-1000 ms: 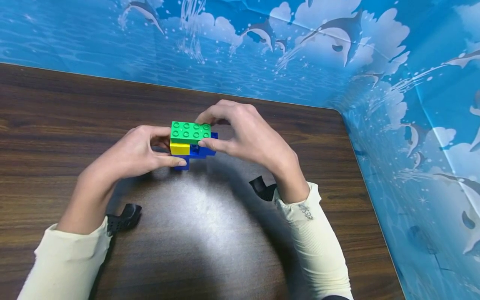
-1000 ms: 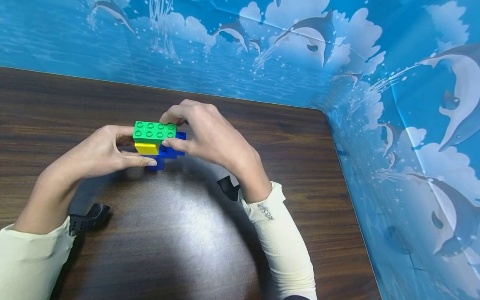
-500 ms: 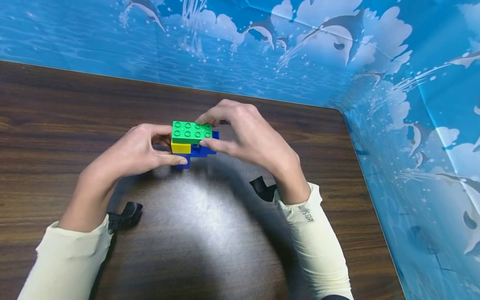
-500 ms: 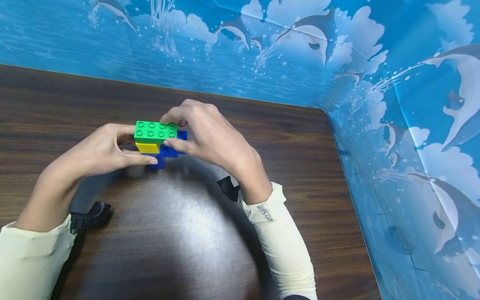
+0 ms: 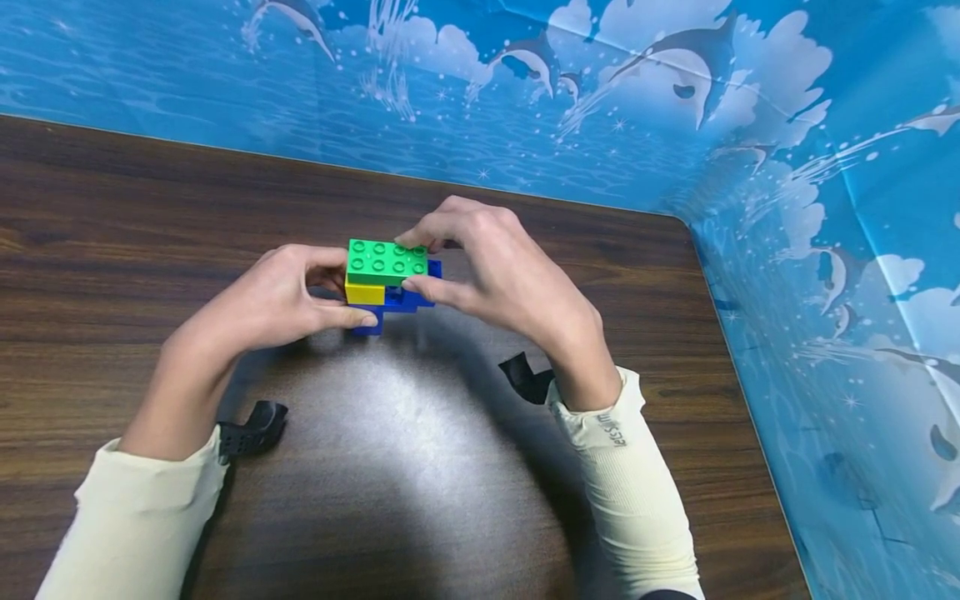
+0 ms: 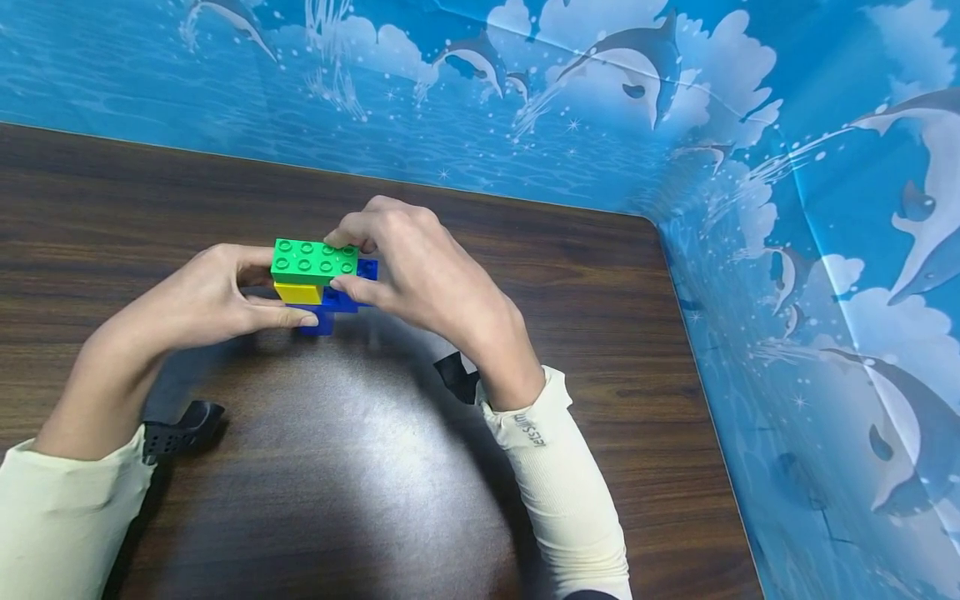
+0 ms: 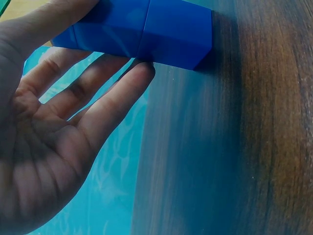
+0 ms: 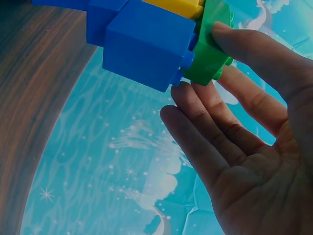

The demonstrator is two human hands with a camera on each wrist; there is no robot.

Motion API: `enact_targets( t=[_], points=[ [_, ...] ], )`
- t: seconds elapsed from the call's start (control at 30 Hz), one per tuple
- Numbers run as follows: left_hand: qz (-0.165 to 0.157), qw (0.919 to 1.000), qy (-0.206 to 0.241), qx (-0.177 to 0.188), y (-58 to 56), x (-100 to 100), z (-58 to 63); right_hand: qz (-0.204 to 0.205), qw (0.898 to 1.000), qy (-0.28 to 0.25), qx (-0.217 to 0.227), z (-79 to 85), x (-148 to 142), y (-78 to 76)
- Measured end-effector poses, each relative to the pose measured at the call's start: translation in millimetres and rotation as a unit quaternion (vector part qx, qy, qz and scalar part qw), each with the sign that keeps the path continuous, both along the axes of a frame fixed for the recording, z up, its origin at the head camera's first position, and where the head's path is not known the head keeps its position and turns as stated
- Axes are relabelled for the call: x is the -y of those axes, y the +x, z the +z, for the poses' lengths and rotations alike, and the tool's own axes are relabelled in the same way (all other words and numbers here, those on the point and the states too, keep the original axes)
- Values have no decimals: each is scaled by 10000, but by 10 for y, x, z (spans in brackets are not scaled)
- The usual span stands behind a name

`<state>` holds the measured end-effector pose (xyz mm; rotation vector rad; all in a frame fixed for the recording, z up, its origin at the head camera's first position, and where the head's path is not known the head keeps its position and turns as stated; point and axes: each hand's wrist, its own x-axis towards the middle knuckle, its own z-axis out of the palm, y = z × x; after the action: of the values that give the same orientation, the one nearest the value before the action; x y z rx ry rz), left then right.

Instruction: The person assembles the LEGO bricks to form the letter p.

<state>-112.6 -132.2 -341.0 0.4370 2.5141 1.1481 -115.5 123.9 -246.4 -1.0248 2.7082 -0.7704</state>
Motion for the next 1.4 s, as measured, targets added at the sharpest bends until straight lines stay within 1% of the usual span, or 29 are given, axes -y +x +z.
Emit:
enact_targets(
  t=[0.27, 0.57, 0.77, 0.93, 1.03, 1.23, 1.4],
  points=[
    [34, 10000, -48, 77, -1, -1, 9, -10, 10000, 67, 53, 10, 15, -13],
    [122, 9999, -1, 113, -2, -4, 12, 0, 9997, 109, 233, 28, 39, -33],
    [87, 9999, 19, 122, 7, 2, 12, 62, 9995, 166, 268, 44, 62, -39],
    [22, 9999, 16, 132, 11, 3, 12, 42, 9992, 250, 309, 54, 71, -46],
    [35, 9999, 26, 137, 12, -7, 10, 28, 9990, 292, 332, 62, 65, -53],
    [38, 9999, 24, 143, 13, -19, 9, -7, 9988, 215, 433, 60, 54, -72],
    [106, 9997, 38, 217, 21, -6, 5, -18, 9988, 24, 493, 32, 59, -83]
  ],
)
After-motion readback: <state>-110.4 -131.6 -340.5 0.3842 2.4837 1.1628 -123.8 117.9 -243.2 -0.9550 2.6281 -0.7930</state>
